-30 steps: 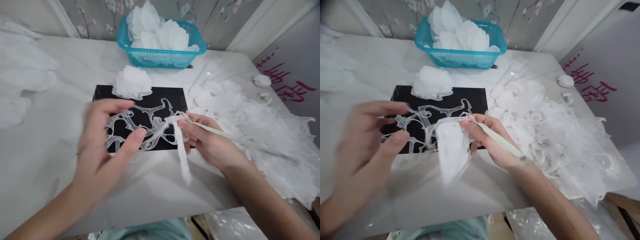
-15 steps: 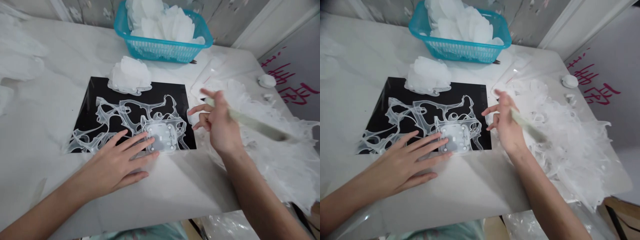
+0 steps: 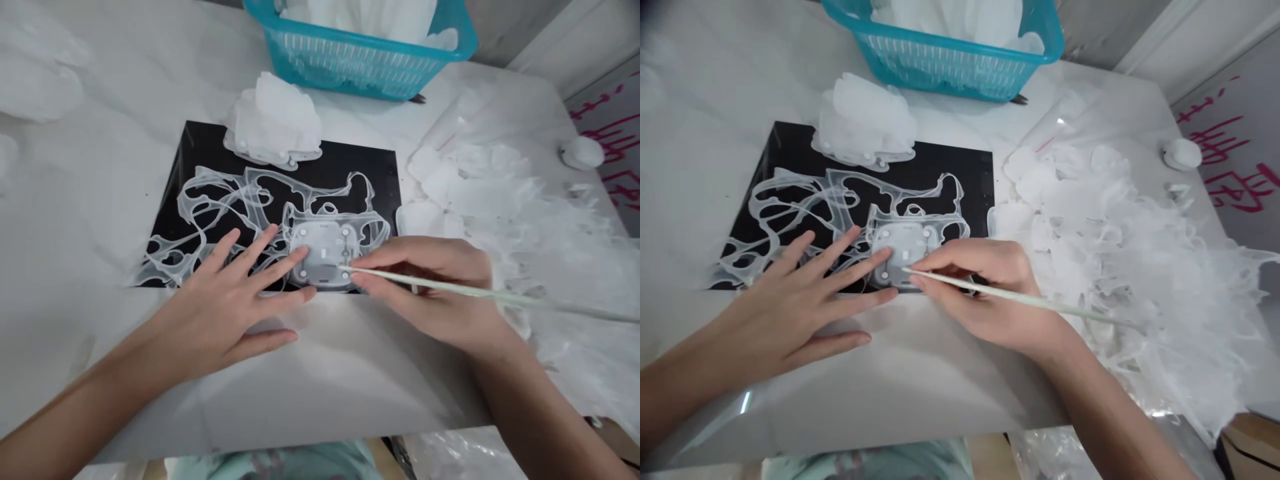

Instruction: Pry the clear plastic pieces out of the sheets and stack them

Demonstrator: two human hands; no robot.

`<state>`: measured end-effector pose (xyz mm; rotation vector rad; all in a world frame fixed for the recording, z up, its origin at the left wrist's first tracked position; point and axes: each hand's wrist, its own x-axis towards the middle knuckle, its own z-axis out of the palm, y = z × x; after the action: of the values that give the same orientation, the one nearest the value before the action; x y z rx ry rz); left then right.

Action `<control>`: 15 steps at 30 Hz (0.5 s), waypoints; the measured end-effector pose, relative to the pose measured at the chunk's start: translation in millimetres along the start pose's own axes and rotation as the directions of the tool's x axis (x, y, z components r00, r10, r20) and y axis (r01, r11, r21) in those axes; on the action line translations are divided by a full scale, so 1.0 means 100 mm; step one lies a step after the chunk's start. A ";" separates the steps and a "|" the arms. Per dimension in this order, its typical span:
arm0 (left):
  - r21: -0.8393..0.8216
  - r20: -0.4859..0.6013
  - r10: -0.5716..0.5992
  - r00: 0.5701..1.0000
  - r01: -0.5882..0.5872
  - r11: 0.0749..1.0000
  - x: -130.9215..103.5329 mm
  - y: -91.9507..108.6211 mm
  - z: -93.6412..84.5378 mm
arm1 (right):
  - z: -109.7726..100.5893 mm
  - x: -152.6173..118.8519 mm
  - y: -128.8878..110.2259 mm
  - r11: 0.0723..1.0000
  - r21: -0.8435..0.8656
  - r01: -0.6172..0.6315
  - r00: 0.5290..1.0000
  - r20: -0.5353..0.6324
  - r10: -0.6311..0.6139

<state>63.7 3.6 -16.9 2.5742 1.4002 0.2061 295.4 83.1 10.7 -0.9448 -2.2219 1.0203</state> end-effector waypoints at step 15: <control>-0.003 0.036 0.032 0.999 -0.032 0.999 -0.01 -0.03 0.03 | 0.03 0.01 0.08 0.996 0.049 0.074 0.957 0.277 -0.085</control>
<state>61.8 3.8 -20.6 2.5862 1.3464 0.1661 295.7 86.2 2.5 -0.7241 -2.4364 1.2173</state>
